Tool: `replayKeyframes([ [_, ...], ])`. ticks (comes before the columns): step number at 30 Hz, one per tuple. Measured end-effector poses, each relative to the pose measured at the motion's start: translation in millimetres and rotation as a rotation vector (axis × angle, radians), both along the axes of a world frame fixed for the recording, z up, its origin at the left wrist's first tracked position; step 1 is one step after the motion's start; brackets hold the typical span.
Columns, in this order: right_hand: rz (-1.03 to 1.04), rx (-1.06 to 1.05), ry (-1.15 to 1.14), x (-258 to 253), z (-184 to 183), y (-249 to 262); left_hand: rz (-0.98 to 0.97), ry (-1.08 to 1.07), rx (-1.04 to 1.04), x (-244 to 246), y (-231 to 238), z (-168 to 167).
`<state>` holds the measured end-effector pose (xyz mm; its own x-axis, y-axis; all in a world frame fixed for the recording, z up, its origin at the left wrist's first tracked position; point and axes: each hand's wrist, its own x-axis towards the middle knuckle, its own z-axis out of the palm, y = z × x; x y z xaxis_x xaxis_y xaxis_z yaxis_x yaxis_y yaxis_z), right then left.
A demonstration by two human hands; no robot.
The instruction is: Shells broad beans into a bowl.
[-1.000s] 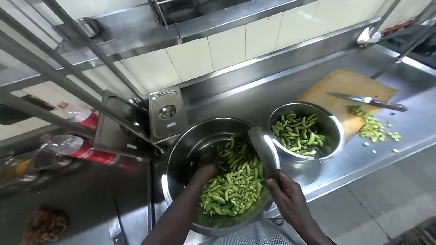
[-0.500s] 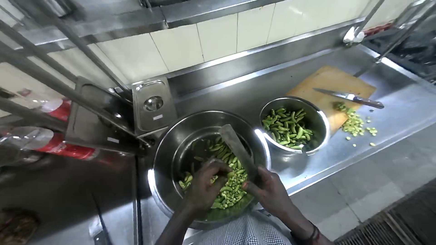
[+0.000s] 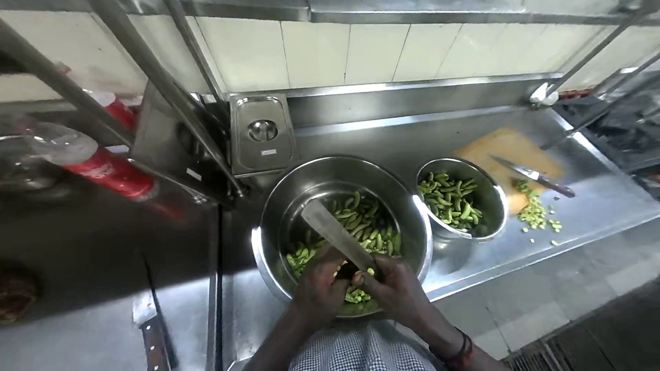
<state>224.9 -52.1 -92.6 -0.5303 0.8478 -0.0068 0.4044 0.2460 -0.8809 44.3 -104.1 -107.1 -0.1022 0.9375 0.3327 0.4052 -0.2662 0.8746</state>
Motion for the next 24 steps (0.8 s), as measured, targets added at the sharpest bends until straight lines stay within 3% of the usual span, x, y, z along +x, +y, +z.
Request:
replayKeyframes([
  [3, -0.015, 0.029, 0.029, -12.2, -4.5, -10.3, 0.101, -0.159, -0.057, -13.0, -5.0, -3.8],
  [8, -0.17, 0.08, -0.01, -24.4, -8.4, -21.9, 0.007, -0.806, -0.254, -36.7, -4.3, -4.7],
  [12, -0.196, 0.121, -0.1, -27.8, -0.4, -22.6, -0.043, -1.117, -0.405, -41.3, 3.1, -3.6],
  [18, -0.145, 0.217, -0.05, -27.5, 3.0, -9.6, -0.098, -1.229, -0.498, -21.6, 10.0, 12.0],
  [24, -0.024, 0.13, 0.028, -12.1, -2.4, 4.4, 0.008, -1.202, -0.472, 3.1, 4.2, 22.8],
])
